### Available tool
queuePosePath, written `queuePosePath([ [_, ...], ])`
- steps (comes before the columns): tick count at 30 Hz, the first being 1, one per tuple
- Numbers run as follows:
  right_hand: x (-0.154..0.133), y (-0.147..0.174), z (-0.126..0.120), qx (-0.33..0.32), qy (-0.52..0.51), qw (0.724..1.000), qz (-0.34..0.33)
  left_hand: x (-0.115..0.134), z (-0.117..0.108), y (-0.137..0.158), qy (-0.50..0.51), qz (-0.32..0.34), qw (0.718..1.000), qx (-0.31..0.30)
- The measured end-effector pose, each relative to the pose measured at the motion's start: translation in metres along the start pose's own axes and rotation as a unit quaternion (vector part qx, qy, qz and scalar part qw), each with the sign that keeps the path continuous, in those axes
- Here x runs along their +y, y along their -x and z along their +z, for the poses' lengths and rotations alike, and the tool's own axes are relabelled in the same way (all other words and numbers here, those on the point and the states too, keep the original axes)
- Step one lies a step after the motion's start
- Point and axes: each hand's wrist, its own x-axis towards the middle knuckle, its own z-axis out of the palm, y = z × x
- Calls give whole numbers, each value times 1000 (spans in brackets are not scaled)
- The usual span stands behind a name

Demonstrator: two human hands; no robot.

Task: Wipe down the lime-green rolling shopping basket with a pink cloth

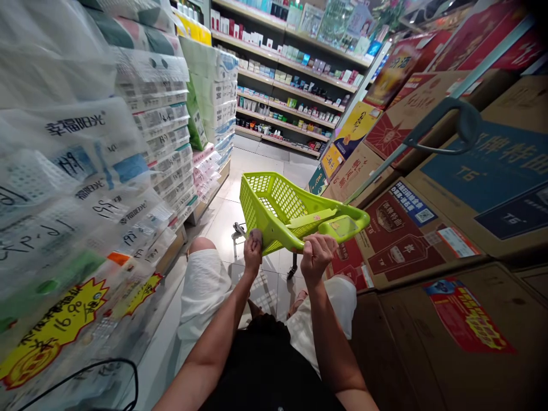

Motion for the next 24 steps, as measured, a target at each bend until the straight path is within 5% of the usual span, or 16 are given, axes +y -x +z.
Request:
queuePosePath([
  [8,5,1,-13,3,-32,999,1,84,7,15,-51,228,969,-83],
  [13,18,2,-19,7,-63,998,12,109,2,-5,-147,195,964,-103],
  [18,44,-4,-23,12,-90,995,31,140,12,-4,-252,283,894,-239],
  [24,66,-16,-27,-3,-127,992,27,165,28,-43,-451,161,861,-174],
])
